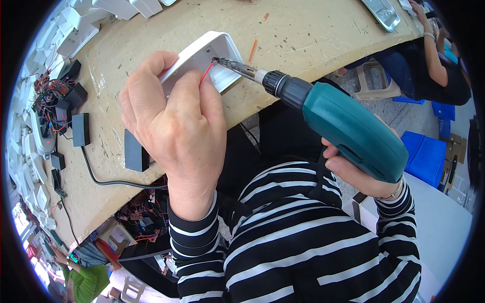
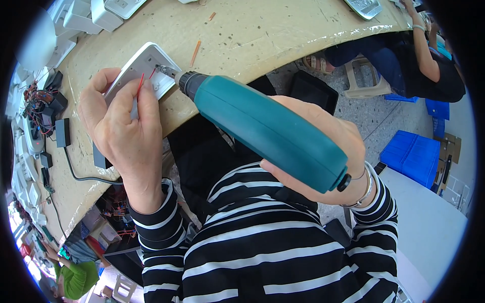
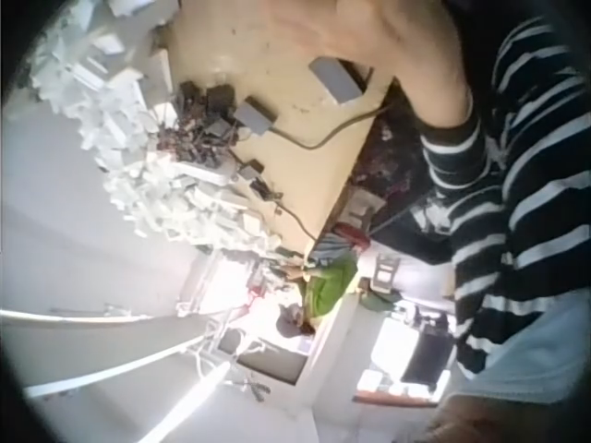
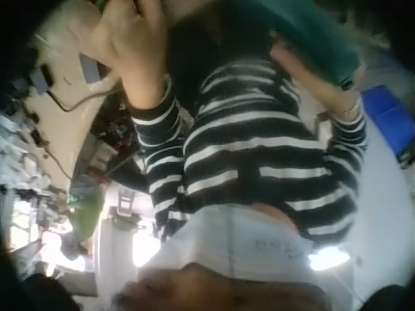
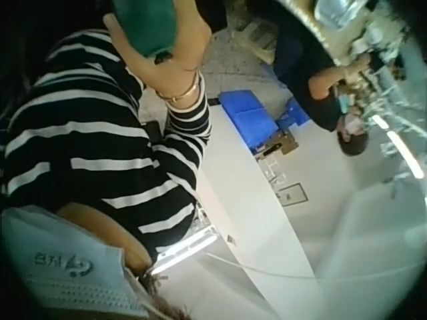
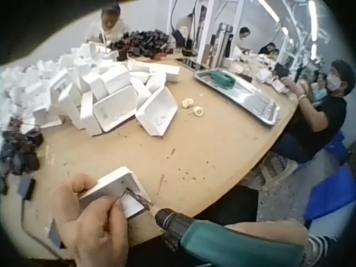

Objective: Assembling electronic components into white plastic housings using a soldering gun.

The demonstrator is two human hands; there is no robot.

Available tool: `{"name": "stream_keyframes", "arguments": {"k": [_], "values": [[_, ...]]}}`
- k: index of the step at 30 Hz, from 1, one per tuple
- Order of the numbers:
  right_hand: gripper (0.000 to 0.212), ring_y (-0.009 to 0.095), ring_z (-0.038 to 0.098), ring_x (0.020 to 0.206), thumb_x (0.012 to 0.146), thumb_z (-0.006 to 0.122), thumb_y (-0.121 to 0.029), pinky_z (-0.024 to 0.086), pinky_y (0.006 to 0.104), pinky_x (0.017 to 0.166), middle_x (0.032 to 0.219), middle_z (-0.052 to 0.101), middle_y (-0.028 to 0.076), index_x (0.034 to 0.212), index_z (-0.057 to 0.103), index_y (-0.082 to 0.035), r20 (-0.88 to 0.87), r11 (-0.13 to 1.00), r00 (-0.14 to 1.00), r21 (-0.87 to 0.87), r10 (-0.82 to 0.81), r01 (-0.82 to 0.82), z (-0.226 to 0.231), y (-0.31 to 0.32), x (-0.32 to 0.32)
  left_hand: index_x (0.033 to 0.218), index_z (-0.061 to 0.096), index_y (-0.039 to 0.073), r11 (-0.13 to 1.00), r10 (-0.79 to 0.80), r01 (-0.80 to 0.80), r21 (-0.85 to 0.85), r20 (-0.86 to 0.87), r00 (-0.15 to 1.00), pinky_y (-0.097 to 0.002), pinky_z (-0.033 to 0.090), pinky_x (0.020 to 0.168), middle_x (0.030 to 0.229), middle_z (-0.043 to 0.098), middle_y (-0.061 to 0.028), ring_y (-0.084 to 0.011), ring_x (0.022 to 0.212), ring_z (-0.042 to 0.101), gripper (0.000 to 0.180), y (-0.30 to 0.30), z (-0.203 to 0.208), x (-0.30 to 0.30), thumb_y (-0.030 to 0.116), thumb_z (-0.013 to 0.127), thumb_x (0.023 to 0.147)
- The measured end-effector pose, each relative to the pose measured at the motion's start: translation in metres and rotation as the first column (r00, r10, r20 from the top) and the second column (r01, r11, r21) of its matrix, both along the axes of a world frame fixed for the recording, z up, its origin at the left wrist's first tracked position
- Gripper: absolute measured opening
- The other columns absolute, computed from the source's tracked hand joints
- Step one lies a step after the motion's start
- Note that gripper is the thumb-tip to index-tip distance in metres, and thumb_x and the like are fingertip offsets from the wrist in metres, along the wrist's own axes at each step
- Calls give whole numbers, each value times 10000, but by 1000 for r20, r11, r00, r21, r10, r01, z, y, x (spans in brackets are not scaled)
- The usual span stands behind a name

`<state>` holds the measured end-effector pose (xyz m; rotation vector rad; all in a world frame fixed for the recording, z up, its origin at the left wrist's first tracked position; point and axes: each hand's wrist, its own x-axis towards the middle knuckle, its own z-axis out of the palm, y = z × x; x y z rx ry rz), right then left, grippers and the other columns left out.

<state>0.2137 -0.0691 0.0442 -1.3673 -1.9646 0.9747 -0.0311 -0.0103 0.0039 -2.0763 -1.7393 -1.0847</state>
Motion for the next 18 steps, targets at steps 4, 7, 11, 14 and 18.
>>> {"name": "stream_keyframes", "arguments": {"k": [4,7,11,14,18], "values": [[607,187,693,772,700,800,-77,549,255,661,1070,672,158,1235,548,59,-8,1000,1000,-8,9,-9,2,1,-1,799,696,-2,1000,0,0,7,9,1000,-350,428,835,1010,613,-113,-268,935,565,82,0,-1,0,47,724,739],[607,192,694,776,700,799,-77,551,256,664,1069,673,156,1237,548,56,-9,1000,1000,-5,23,-23,3,3,-2,797,695,-1,1000,4,-4,-3,12,1000,-350,431,830,1011,612,-113,-270,934,566,80,0,0,1,44,723,737],[600,200,696,781,699,801,-82,551,256,667,1064,673,155,1229,556,56,-28,1000,1000,9,5,-5,2,1,-1,798,695,-2,1000,7,-7,3,-5,1000,-351,436,829,1014,611,-116,-271,938,567,81,0,0,1,41,724,735],[593,196,697,780,701,804,-104,550,254,662,1061,673,156,1220,566,60,12,1000,1000,19,-7,7,1,-2,1,800,697,-2,1000,7,-7,3,3,1000,-351,438,829,1016,610,-117,-271,941,568,83,0,-1,-1,42,724,735],[589,190,699,768,702,807,-124,549,254,654,1042,679,156,1210,575,64,58,999,998,34,-18,16,-1,-7,6,806,701,1,1000,13,-13,-5,-3,1000,-351,439,828,1022,608,-117,-272,943,567,85,0,0,1,43,724,735]]}}
